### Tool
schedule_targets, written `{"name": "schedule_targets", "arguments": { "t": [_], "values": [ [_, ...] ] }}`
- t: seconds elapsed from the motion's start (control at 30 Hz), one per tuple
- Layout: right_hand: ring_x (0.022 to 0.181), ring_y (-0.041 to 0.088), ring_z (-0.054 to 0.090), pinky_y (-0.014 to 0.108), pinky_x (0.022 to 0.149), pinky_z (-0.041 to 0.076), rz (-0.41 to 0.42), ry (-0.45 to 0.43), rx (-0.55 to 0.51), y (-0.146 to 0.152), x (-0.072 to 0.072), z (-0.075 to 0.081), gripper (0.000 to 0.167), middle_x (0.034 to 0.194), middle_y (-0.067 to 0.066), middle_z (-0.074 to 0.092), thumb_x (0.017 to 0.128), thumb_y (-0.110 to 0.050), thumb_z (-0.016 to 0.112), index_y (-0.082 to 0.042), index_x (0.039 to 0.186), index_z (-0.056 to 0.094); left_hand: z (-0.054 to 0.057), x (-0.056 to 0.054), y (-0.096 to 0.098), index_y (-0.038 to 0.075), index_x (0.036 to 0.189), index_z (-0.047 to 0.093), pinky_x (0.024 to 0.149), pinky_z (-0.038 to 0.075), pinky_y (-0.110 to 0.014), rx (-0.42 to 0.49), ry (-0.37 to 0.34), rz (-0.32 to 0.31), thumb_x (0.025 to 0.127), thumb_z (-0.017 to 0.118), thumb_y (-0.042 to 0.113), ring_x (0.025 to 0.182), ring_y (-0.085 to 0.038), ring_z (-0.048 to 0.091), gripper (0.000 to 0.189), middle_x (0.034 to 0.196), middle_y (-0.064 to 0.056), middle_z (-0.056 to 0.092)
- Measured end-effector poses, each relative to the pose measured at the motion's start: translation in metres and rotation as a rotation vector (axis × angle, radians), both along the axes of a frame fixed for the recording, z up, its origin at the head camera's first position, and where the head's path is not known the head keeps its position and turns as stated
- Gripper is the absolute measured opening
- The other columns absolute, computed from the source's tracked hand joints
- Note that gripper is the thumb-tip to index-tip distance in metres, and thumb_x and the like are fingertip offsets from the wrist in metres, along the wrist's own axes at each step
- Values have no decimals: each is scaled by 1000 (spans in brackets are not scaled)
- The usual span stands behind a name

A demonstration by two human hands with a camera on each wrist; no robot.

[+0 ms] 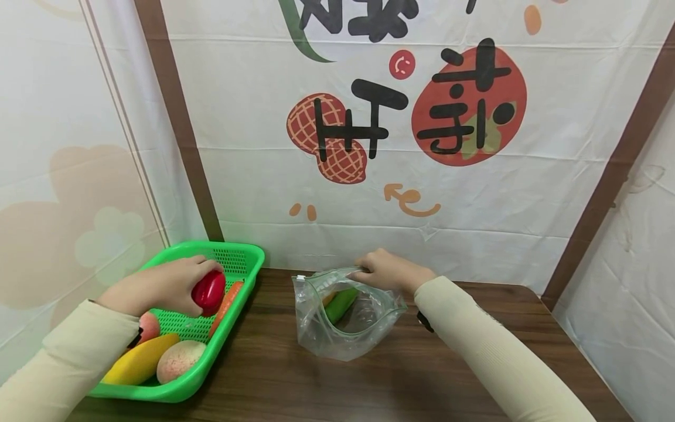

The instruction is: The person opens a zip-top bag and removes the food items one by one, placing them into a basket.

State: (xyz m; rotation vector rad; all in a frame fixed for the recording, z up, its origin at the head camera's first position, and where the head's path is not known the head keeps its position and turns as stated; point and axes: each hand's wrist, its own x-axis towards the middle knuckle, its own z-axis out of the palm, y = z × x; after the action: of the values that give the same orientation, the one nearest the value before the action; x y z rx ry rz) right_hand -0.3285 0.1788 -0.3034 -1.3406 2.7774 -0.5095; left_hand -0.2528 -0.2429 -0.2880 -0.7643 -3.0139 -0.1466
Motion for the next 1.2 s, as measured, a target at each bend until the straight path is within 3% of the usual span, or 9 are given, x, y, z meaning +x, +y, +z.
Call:
{"name": "schedule_targets", "arguments": {
  "t": [0.2,0.37,0.67,0.9,1.2],
  "values": [
    [53,2,32,24,56,36,4,-2,-10,-2,-2,0,38,61,-12,32,102,-27,59,-20,69,43,-17,-14,-18,4,124,58,64,55,-42,-17,-126,73,62,87,10,90,-29,56,68,103,-8,57],
    [53,3,31,24,56,36,12,-4,-16,-3,-3,1,37,61,-11,31,103,-27,58,-19,70,42,-35,-25,-26,3,121,59,64,55,-38,-38,-214,93,62,84,0,87,-25,56,65,99,-7,58],
    [54,3,33,24,57,36,0,-26,-17,-2,-1,1,36,62,-11,32,103,-27,58,-19,71,44,-55,-33,-31,8,125,60,61,54,-38,-23,-351,206,64,86,-2,87,-25,55,67,99,-5,59],
    [54,3,34,25,57,37,-3,-42,-18,-2,-1,1,34,63,-10,33,103,-26,59,-19,71,46,-63,-35,-29,13,123,61,60,54,-40,-17,-354,230,62,89,2,89,-26,55,69,100,-4,59],
    [54,2,33,25,58,37,15,-29,-13,-3,-2,0,34,63,-11,32,103,-27,59,-19,72,45,-60,-32,-27,9,133,58,63,53,-40,-27,-348,251,61,91,8,91,-26,55,79,104,-3,61]
  ]
}}
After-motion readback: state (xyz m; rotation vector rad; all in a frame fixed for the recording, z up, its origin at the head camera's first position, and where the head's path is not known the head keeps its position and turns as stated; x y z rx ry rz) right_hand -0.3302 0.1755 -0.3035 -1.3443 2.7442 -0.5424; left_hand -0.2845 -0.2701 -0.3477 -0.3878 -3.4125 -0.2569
